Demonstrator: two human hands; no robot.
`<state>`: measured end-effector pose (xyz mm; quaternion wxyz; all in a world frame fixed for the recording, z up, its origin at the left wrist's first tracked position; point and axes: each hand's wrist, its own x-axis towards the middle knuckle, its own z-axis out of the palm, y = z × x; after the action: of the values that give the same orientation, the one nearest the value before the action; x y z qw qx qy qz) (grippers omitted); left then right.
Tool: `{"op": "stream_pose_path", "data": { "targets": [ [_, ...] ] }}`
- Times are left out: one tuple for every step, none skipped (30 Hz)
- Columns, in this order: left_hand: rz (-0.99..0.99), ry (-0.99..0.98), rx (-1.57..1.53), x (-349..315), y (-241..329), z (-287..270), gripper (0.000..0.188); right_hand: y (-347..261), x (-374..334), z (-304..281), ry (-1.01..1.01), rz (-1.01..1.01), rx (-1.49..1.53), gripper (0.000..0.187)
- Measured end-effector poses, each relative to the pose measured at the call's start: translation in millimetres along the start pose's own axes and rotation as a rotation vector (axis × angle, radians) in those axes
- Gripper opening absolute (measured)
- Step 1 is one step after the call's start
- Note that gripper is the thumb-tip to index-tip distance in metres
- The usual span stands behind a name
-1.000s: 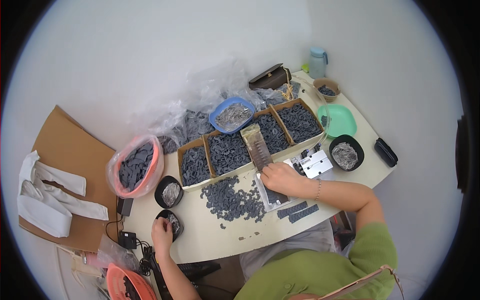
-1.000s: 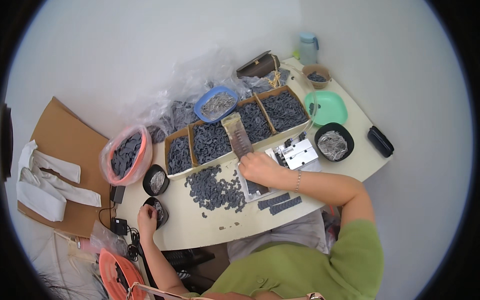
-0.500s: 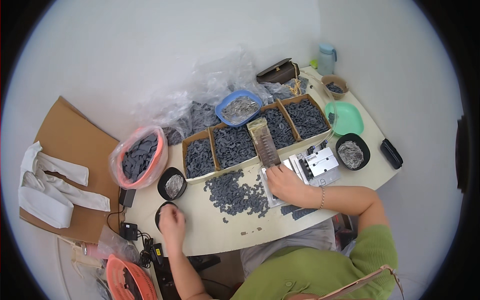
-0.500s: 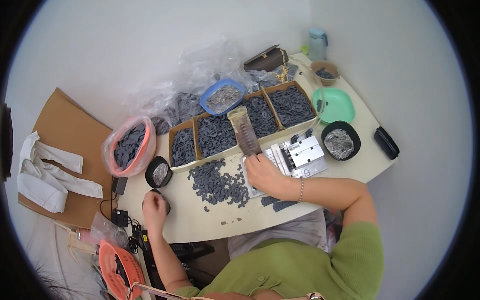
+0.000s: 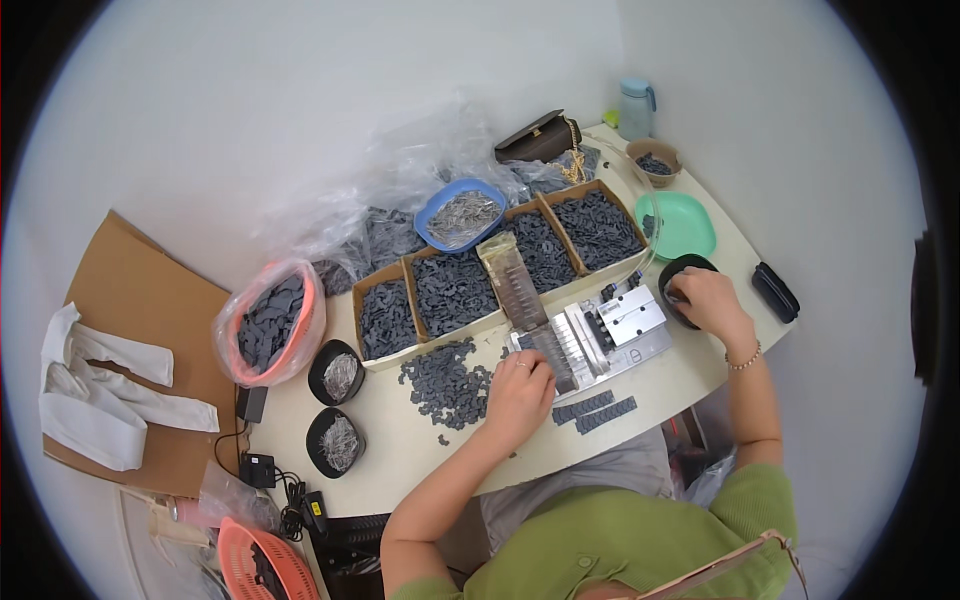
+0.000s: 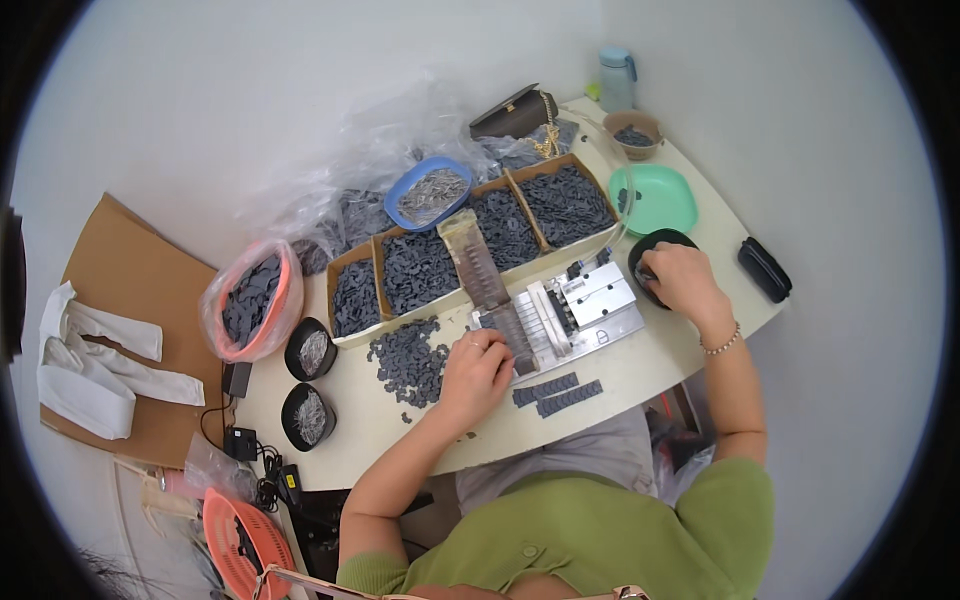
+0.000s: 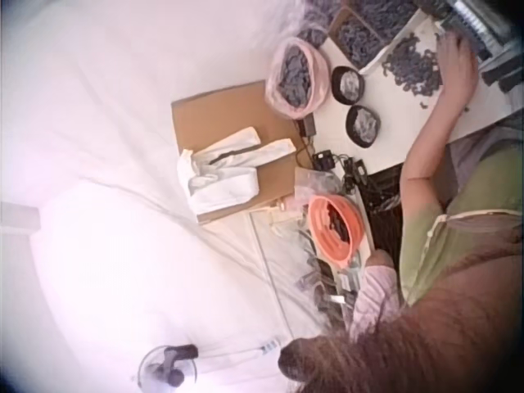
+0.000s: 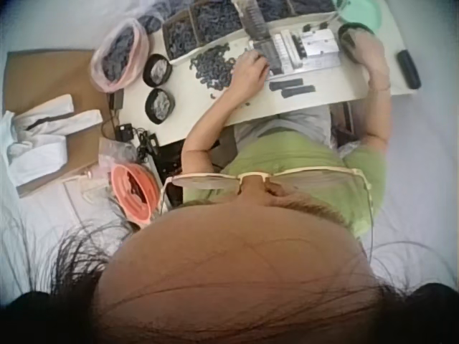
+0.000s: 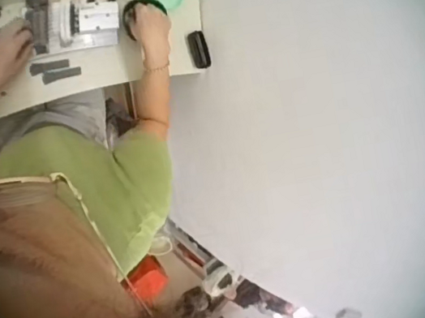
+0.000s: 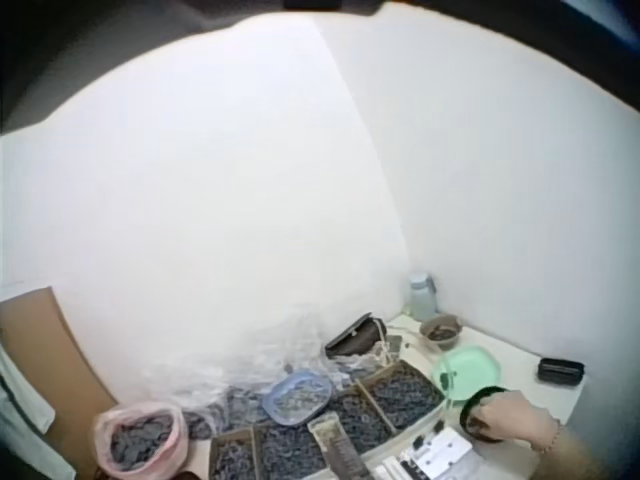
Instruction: The person assembles small grey components into metal housings and places finished units into trays.
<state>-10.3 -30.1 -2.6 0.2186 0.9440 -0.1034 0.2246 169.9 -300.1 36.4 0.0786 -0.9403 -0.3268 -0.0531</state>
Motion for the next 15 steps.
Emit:
{"op": "stream_pose_path", "data": {
  "targets": [
    [0.006, 0.002, 0.007, 2, 2, 2, 0.010, 5, -2, 8, 0.051, 0.004, 0.054, 0.011],
    [0.006, 0.005, 0.020, 2, 5, 2, 0.010, 7, -4, 9, 0.089, -0.001, 0.082, 0.010],
    [0.006, 0.008, 0.032, 2, 6, 2, 0.010, 7, -6, 10, 0.127, -0.006, 0.109, 0.009],
    [0.014, 0.008, 0.039, 1, 6, 3, 0.011, 8, -8, 11, 0.165, -0.012, 0.136, 0.008],
    [0.021, 0.009, 0.048, -1, 6, 3, 0.013, 8, -8, 8, 0.170, -0.007, 0.136, 0.007],
    [0.028, 0.011, 0.057, -5, 7, 3, 0.014, 7, -9, 4, 0.175, -0.002, 0.135, 0.007],
    [0.023, 0.010, 0.071, -9, 8, 3, 0.017, 6, -10, 0, 0.179, 0.003, 0.135, 0.006],
    [0.020, 0.007, 0.083, -12, 10, 4, 0.021, 8, -10, -1, 0.158, 0.030, 0.155, 0.007],
    [0.018, 0.005, 0.096, -15, 11, 4, 0.024, 9, -10, -2, 0.137, 0.056, 0.175, 0.008],
    [0.053, -0.004, 0.153, -18, 12, 4, 0.027, 10, -10, -3, 0.116, 0.083, 0.196, 0.008],
    [0.090, -0.008, 0.205, -20, 14, 4, 0.030, 11, -11, -3, 0.147, 0.080, 0.159, 0.009],
    [0.127, -0.013, 0.258, -23, 15, 5, 0.033, 11, -11, -2, 0.177, 0.077, 0.122, 0.010],
    [0.116, -0.025, 0.249, -25, 15, 4, 0.034, 11, -11, -1, 0.206, 0.073, 0.085, 0.011],
    [0.104, -0.037, 0.243, -28, 16, 2, 0.035, 8, -10, -2, 0.262, 0.007, 0.126, 0.012],
    [0.092, -0.049, 0.238, -29, 15, 0, 0.036, 1, -7, -2, 0.316, -0.060, 0.167, 0.012]
  ]
}}
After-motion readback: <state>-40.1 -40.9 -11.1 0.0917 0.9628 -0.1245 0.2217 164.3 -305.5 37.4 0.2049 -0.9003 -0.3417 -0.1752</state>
